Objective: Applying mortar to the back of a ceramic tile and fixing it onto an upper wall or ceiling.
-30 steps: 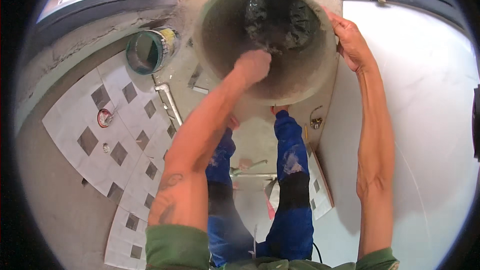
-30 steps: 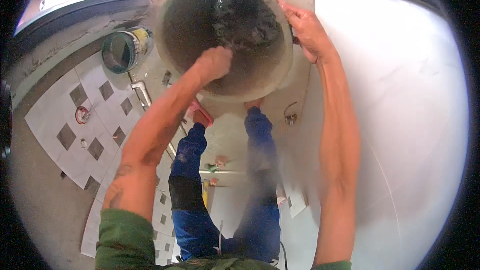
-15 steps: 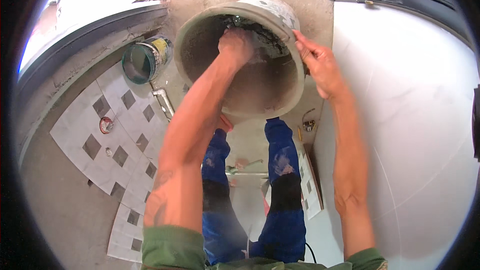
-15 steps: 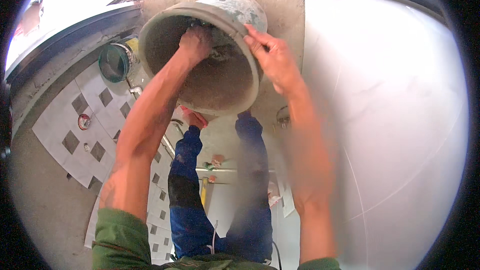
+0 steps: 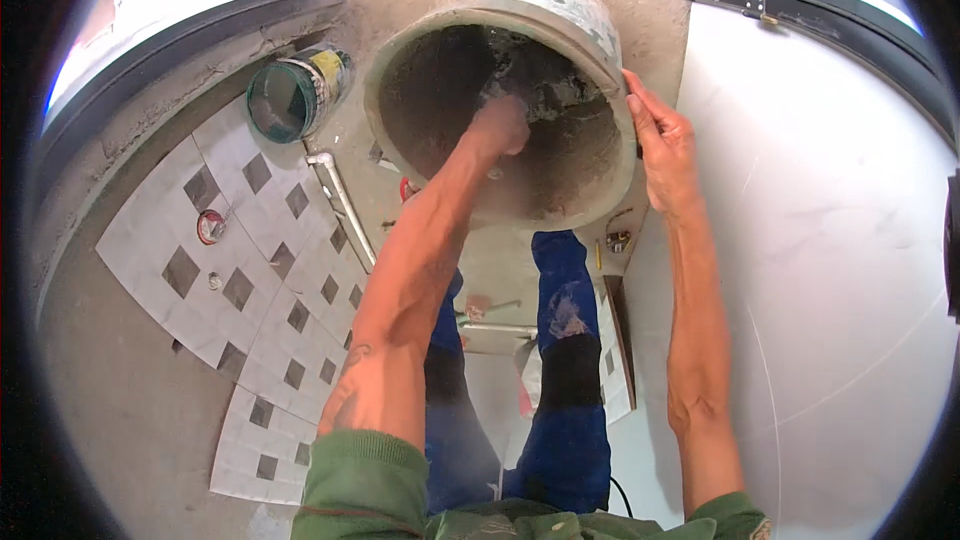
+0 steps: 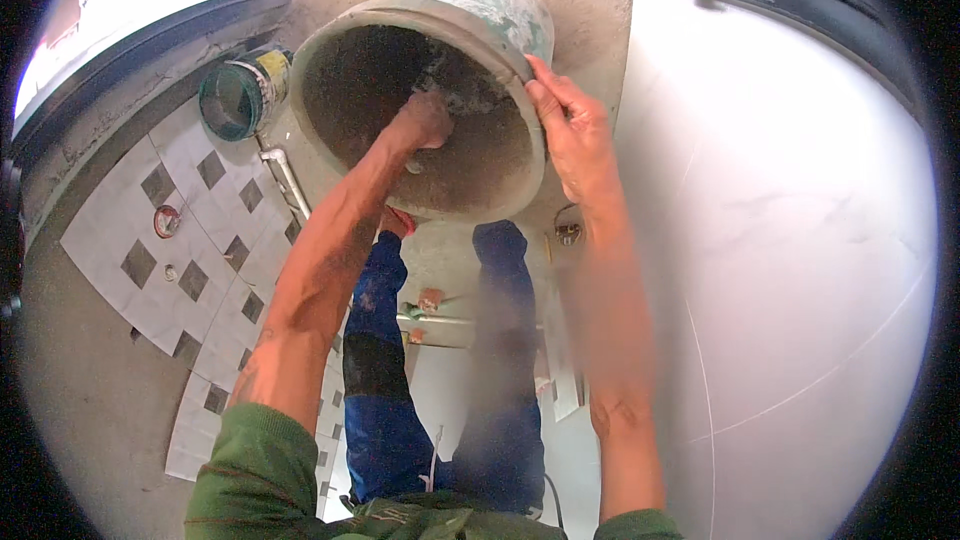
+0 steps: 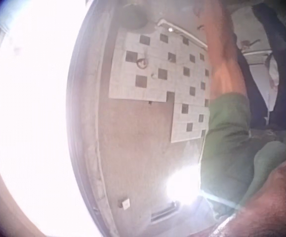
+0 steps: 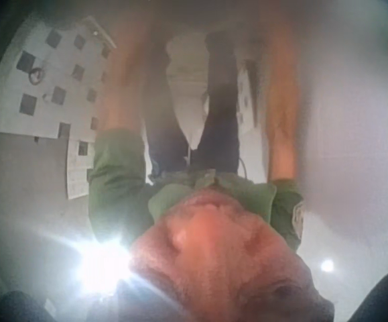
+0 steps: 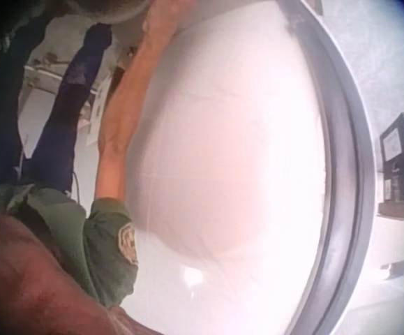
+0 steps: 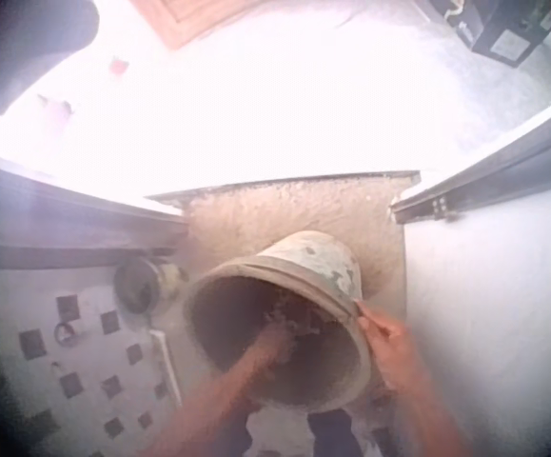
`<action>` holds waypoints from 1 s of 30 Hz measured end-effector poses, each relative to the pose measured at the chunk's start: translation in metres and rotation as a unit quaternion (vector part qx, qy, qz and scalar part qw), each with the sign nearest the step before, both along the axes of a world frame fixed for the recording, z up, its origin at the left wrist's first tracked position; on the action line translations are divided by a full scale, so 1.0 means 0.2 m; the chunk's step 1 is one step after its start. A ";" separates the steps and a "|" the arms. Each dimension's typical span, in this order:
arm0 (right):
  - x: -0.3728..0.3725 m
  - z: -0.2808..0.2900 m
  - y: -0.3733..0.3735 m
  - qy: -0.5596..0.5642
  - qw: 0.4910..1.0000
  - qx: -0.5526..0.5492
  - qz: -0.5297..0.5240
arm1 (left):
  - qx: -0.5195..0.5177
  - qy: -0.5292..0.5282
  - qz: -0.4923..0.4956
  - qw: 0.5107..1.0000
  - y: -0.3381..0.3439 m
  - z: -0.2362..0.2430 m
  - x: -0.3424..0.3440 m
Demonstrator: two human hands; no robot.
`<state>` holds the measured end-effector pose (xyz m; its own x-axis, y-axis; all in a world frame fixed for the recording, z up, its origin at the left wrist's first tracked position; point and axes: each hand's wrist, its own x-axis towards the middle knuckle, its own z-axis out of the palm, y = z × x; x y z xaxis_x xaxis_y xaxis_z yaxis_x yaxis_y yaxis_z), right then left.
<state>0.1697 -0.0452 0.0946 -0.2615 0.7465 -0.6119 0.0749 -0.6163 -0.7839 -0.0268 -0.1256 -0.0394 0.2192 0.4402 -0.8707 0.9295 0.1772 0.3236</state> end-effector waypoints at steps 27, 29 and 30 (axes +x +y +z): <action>0.32 -0.16 0.24 0.019 0.987 -0.133 -0.094 | -0.353 -0.429 0.831 0.016 0.40 0.05 0.06; 0.35 -0.20 0.29 0.022 0.982 -0.153 -0.107 | -0.287 -0.406 0.806 0.320 0.41 0.15 0.09; 0.37 -0.21 0.31 0.053 0.986 -0.134 -0.089 | -0.199 -0.303 0.724 0.587 0.41 0.22 0.10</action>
<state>0.2428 0.0166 0.0526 -0.2140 0.6012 -0.7699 -0.1256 -0.7986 -0.5886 -0.0071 -0.0446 0.0041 0.1881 0.3355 -0.9231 -0.5539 0.8124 0.1823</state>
